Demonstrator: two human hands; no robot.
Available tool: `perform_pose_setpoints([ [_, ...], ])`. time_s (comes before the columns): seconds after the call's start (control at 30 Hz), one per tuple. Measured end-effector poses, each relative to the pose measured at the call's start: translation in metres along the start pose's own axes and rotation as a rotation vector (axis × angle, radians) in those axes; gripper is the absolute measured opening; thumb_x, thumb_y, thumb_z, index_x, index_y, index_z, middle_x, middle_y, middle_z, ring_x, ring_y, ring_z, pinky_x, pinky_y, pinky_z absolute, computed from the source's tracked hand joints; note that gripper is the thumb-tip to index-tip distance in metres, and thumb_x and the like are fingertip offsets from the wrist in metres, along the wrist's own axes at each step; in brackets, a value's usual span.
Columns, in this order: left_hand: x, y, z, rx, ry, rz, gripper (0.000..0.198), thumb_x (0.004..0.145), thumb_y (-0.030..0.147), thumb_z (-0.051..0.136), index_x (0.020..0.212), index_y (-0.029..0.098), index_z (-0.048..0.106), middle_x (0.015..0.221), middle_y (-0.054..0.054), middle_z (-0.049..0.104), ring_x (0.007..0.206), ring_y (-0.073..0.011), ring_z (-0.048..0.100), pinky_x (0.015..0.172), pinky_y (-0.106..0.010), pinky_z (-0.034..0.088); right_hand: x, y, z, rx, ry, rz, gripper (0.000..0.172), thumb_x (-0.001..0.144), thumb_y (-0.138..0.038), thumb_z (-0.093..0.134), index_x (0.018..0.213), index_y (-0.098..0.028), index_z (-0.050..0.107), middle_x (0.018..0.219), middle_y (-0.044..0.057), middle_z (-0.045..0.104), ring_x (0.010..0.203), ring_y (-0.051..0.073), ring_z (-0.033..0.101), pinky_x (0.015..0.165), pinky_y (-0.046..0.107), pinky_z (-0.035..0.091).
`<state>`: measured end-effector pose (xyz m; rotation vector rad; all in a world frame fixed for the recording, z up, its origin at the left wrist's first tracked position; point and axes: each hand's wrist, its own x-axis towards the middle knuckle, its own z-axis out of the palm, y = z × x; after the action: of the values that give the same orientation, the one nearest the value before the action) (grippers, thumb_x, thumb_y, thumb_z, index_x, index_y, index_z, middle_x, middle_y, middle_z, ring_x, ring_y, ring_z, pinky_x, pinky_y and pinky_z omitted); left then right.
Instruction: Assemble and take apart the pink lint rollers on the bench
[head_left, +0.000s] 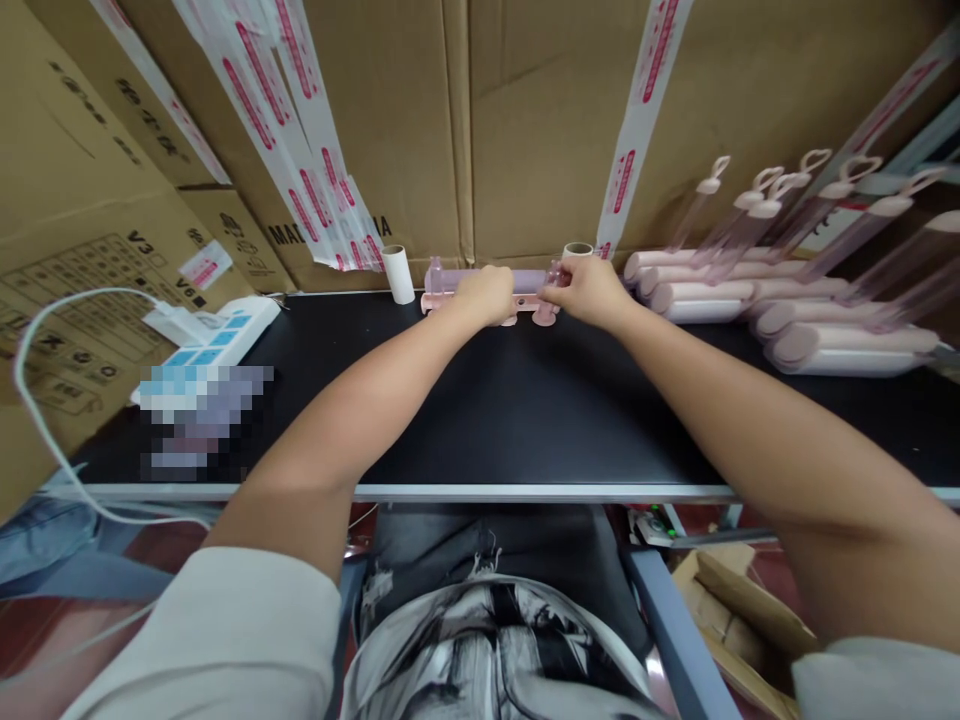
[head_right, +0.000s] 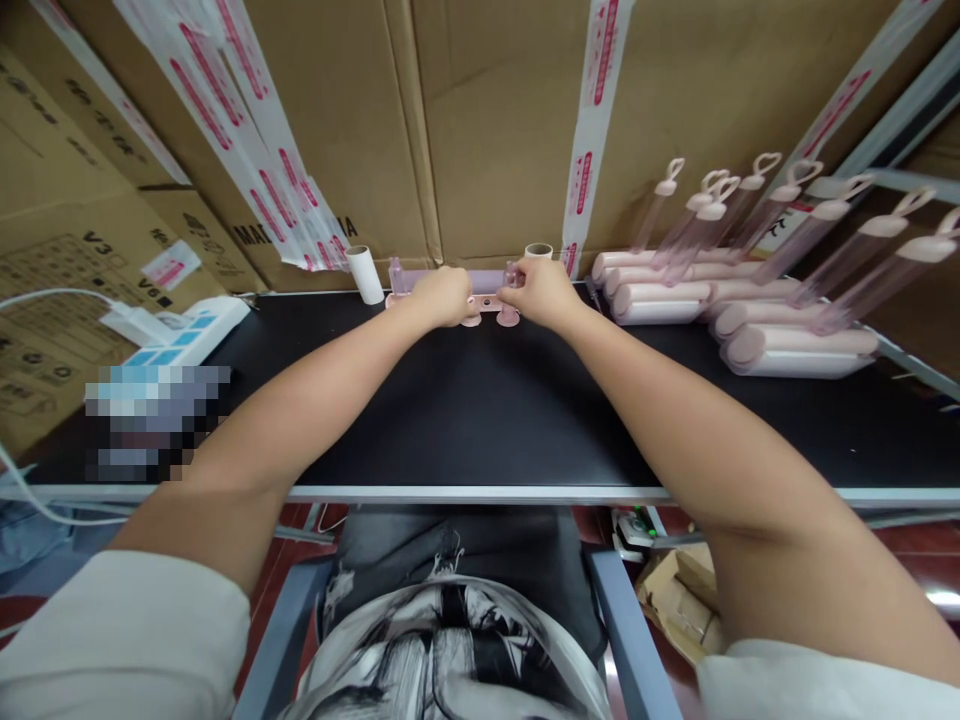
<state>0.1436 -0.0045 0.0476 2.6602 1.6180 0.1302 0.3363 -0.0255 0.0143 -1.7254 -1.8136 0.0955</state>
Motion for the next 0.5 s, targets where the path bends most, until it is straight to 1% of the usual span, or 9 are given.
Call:
perform_pose_setpoints([
  [0.07,0.004,0.003,0.004,0.019,-0.02,-0.025,0.043,0.095,0.027,0.075,0.135,0.01,0.079,0.124,-0.024,0.082,0.121,-0.0362,0.079,0.102,-0.041,0.061,0.001,0.003,0.003,-0.02,-0.005,0.005,0.024,0.084,-0.032,0.083,0.079,-0.022,0.062,0.079,0.008,0.071,0.079,0.026,0.067,0.075,0.038,0.049],
  [0.13,0.007,0.004,0.007,0.022,-0.027,-0.033,0.046,0.095,0.028,0.076,0.138,0.011,0.078,0.128,-0.024,0.081,0.125,-0.0357,0.077,0.105,-0.041,0.061,0.001,0.007,0.006,-0.039,-0.006,0.014,0.021,0.085,-0.033,0.084,0.084,-0.02,0.067,0.084,0.01,0.075,0.084,0.029,0.07,0.079,0.039,0.051],
  [0.23,0.01,0.004,0.012,0.009,0.007,-0.023,0.047,0.095,0.033,0.079,0.137,0.013,0.078,0.128,-0.023,0.081,0.126,-0.0355,0.077,0.105,-0.042,0.061,0.002,0.01,0.01,-0.034,0.002,0.026,0.019,0.087,-0.031,0.084,0.092,-0.018,0.072,0.091,0.012,0.079,0.091,0.031,0.074,0.084,0.04,0.054],
  [0.4,0.011,-0.001,0.021,-0.044,0.093,0.023,0.039,0.097,0.033,0.075,0.129,0.011,0.079,0.128,-0.025,0.08,0.122,-0.0378,0.077,0.101,-0.048,0.062,0.006,0.012,0.017,0.01,0.018,0.034,0.021,0.088,-0.031,0.085,0.099,-0.017,0.074,0.094,0.014,0.079,0.094,0.033,0.075,0.088,0.043,0.056],
  [0.47,0.011,-0.003,0.022,-0.092,0.108,0.032,0.042,0.098,0.034,0.075,0.133,0.012,0.076,0.132,-0.026,0.078,0.125,-0.0385,0.074,0.103,-0.049,0.06,0.008,0.012,0.019,0.022,0.026,0.033,0.021,0.088,-0.031,0.084,0.101,-0.017,0.075,0.094,0.014,0.079,0.094,0.033,0.075,0.09,0.044,0.057],
  [0.5,0.012,-0.004,0.022,-0.137,0.094,0.057,0.044,0.099,0.034,0.074,0.138,0.012,0.073,0.135,-0.026,0.077,0.129,-0.0389,0.072,0.106,-0.05,0.058,0.009,0.013,0.02,0.023,0.031,0.03,0.021,0.088,-0.031,0.084,0.102,-0.017,0.075,0.093,0.013,0.079,0.094,0.033,0.075,0.091,0.045,0.057],
])
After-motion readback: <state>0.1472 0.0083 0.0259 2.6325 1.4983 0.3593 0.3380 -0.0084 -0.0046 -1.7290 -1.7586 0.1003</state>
